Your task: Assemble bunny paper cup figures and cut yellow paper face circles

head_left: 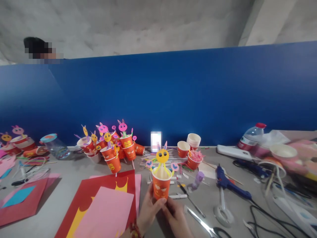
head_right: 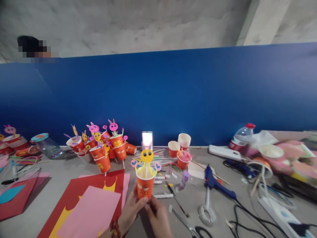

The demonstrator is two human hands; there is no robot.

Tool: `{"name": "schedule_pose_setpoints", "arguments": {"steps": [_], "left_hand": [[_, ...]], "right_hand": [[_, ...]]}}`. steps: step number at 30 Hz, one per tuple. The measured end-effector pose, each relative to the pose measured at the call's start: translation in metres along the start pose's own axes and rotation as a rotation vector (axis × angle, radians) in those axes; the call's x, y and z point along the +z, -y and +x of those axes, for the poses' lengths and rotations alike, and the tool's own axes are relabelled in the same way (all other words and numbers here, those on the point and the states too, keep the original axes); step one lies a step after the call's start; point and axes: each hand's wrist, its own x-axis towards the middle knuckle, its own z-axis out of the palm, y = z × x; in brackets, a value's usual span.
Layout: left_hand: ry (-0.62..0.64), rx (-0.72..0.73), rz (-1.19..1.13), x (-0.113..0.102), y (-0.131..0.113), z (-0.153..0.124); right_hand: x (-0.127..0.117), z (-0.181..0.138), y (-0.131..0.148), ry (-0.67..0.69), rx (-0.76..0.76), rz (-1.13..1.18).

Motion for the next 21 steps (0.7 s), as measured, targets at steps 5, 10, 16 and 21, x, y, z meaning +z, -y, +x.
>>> {"name": "schedule_pose_setpoints", "arguments": {"steps": [5, 10, 16, 21], "left_hand": [[0.020, 0.020, -0.018, 0.0013, -0.0044, 0.0009], [0.003, 0.027, -0.019, -0.0003, 0.0017, 0.0020], [-0.001, 0.011, -0.003, -0.0043, 0.0015, 0.0020], [-0.003, 0.020, 0.040, -0.0056, -0.0027, 0.0053]], "right_hand": [[-0.0007, -0.0003, -0.0035, -0.005, 0.009, -0.004], [-0.0003, -0.0005, -0.0055, -0.015, 0.003, -0.032], [0.0006, -0.0001, -0.0054, -0.038, -0.009, -0.021], [0.0013, 0.0002, -0.0013, -0.048, -0.008, -0.058]]}}
